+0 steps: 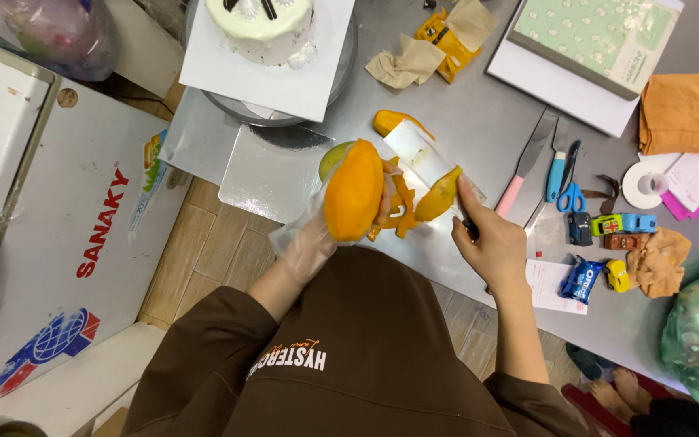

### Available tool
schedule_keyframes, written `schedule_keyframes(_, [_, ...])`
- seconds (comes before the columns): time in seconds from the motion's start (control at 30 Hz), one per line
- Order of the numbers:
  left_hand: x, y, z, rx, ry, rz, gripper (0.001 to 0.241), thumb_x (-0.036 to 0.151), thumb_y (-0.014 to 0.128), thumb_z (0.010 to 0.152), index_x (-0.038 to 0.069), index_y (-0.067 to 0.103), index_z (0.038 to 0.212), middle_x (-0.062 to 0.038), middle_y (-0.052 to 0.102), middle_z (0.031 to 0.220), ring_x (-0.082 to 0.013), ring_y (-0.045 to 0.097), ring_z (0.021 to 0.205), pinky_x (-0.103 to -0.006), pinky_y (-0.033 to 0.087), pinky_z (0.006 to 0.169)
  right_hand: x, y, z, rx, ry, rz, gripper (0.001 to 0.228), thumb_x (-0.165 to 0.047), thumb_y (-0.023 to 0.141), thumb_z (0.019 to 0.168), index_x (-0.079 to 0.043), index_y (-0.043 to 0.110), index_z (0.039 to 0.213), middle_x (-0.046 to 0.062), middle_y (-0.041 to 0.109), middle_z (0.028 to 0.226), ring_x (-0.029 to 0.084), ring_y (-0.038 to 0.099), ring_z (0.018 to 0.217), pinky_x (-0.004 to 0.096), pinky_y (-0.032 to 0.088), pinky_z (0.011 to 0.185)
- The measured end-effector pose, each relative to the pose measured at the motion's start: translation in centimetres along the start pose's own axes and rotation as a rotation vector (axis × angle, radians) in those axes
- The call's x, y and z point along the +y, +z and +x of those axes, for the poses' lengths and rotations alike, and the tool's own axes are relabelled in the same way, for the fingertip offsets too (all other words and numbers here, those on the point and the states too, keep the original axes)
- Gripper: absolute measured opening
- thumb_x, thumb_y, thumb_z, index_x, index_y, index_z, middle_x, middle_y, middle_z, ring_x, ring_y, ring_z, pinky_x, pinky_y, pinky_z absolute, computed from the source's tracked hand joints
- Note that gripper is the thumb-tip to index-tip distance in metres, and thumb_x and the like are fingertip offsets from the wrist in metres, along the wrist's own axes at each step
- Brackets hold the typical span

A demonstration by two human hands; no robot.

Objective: The person prepares to peel a fruit by putting on a plastic glove, then uses a cleaver to slice the skin off a mango, placing the peeled fruit and skin on a metal workspace.

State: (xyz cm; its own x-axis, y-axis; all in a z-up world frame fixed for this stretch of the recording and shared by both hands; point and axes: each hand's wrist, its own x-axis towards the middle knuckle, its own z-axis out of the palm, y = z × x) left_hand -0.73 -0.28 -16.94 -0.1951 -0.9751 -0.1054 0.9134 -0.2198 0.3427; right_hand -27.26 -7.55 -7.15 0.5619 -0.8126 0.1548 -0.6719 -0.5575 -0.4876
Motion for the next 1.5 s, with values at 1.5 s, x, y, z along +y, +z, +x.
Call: schedule_keyframes(1.5, [4.8,10.6,4.1,-0.169,0.150,-0.468,0.064,0.055,0.051,0.101,0.018,0.045,0.153,-0.016,0.057,0.130,-0.0291,0.059,0.120,-0.0440,0.057,0.099,-5.5,0.4,0.9,-0.258,-0.225,0.083,0.096,-0.044,0.075,0.088,-0.002,0.027,0.160,0.012,0.060,0.061,0.033,0.061,0.052,0.043,0.048,0.053])
